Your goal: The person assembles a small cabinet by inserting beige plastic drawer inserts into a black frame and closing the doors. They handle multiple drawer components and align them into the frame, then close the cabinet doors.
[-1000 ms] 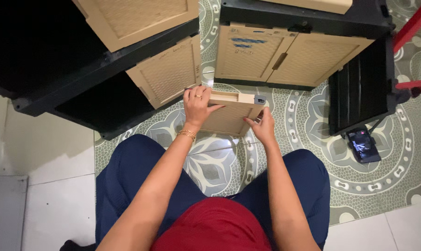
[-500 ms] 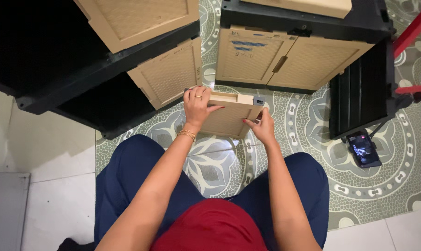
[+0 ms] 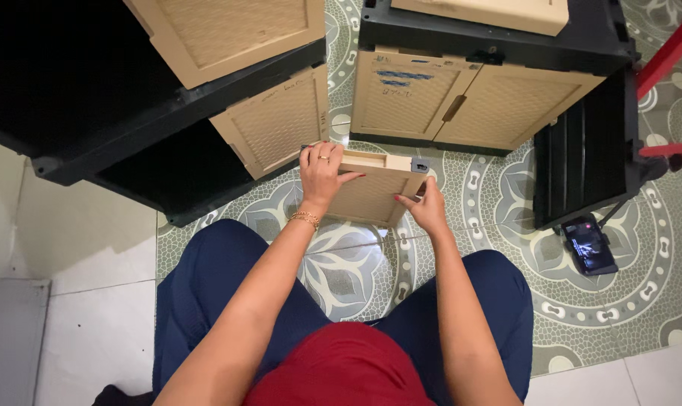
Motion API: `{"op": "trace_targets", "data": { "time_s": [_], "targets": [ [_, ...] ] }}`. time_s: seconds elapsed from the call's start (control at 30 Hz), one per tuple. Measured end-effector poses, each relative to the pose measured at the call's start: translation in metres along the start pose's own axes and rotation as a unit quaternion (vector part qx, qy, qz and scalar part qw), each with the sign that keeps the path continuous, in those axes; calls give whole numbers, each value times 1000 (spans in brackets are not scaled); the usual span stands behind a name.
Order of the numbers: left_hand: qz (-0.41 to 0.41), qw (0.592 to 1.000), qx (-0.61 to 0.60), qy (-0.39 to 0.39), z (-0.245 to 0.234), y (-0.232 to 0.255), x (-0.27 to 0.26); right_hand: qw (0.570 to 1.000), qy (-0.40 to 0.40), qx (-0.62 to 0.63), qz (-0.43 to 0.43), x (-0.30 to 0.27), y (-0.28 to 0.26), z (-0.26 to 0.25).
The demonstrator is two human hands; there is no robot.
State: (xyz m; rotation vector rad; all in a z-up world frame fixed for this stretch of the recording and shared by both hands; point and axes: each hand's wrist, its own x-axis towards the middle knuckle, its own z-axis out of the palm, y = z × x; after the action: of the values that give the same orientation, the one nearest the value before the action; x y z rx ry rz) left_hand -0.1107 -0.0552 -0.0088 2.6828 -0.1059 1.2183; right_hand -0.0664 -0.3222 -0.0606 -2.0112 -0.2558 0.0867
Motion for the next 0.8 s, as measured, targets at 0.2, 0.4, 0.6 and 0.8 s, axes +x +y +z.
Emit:
{"op": "trace_targets", "data": {
  "time_s": [0.2, 0.4, 0.6, 0.8],
  "targets": [
    [0, 1000, 4, 5, 4, -2, -4, 1000, -3, 14, 6, -2, -1, 1],
    [1, 1000, 6, 5, 4, -2, -7, 1000, -3, -2, 7, -2, 0, -1],
    [-3, 1000, -3, 2, 0, 0, -7, 1000, -3, -8, -1, -3, -3, 0],
    [-5, 1000, -18, -3, -8, 1, -12, 999, 5, -33, -1, -12, -9, 1]
  ]
}}
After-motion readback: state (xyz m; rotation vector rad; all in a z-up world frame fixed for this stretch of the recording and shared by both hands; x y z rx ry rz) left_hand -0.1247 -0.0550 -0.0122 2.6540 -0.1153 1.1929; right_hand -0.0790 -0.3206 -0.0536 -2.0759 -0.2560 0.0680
